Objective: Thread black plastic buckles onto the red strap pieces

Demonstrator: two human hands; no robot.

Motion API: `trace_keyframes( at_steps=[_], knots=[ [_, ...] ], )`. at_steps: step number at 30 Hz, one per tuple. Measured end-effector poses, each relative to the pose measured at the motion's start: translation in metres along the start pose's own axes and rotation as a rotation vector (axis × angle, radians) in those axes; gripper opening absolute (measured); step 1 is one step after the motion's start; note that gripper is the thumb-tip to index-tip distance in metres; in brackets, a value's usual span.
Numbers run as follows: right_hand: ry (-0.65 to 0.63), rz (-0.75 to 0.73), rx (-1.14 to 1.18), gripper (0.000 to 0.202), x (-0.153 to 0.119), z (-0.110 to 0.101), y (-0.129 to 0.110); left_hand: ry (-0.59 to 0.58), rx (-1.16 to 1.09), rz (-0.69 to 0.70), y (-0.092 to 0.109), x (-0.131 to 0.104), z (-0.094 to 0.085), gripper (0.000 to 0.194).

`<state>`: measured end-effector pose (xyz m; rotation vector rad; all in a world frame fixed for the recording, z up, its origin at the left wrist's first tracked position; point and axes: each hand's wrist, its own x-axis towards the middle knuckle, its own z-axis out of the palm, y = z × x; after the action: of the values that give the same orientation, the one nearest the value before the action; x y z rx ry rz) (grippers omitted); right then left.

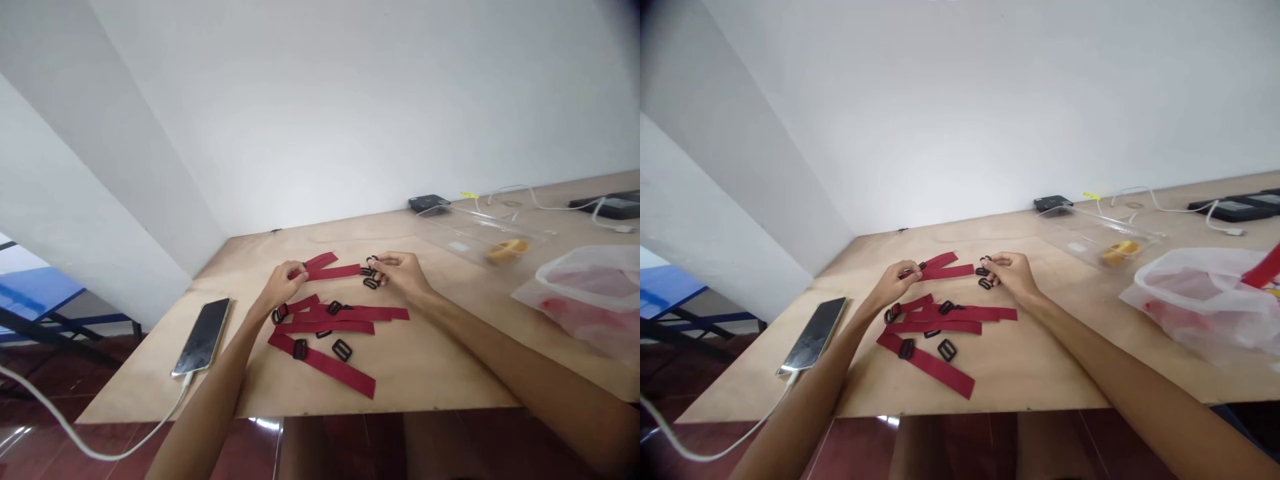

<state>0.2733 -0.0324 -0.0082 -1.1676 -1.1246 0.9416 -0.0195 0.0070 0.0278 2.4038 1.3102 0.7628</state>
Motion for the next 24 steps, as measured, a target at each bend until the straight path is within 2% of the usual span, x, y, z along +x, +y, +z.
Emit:
trace_keyframes(
  at_steps=[2, 5, 8, 11, 13, 14, 16, 19, 21, 24],
  knots=[
    [0.004, -0.020, -0.116, 0.045, 0.005, -0.011, 0.002, -0.047, 0.155, -0.085, -0.013, 0.000, -0.012, 0.017],
    [0.006, -0.098, -0.356, 0.034, 0.010, -0.018, 0.007, -0.073, 0.301, -0.112, -0.022, -0.005, -0.028, 0.025],
    [0.052, -0.231, -0.532, 0.027, 0.012, -0.017, 0.012, -0.272, 0.251, -0.141, -0.017, -0.017, -0.040, 0.032],
    [0.059, -0.295, -0.574, 0.028, 0.011, -0.011, 0.013, -0.512, 0.174, -0.225, -0.008, -0.030, -0.048, 0.034],
    [0.016, -0.322, -0.560, 0.026, 0.006, -0.004, 0.010, -0.566, 0.168, -0.241, -0.003, -0.037, -0.050, 0.029],
    [-0.027, -0.339, -0.549, 0.024, 0.002, 0.001, 0.008, -0.544, 0.182, -0.221, -0.001, -0.038, -0.050, 0.026],
    [-0.141, -0.384, -0.515, 0.021, -0.008, 0.011, 0.003, -0.407, 0.211, -0.118, 0.007, -0.037, -0.047, 0.024],
    [-0.298, -0.422, -0.427, 0.026, -0.021, 0.026, -0.007, -0.158, 0.177, 0.162, 0.027, -0.026, -0.037, 0.028],
    [-0.372, -0.387, -0.328, 0.033, -0.026, 0.030, -0.011, -0.099, 0.108, 0.345, 0.044, -0.015, -0.025, 0.030],
    [-0.514, -0.233, -0.130, 0.034, -0.023, 0.025, -0.014, -0.082, 0.029, 0.471, 0.060, -0.001, -0.003, 0.030]
  ],
)
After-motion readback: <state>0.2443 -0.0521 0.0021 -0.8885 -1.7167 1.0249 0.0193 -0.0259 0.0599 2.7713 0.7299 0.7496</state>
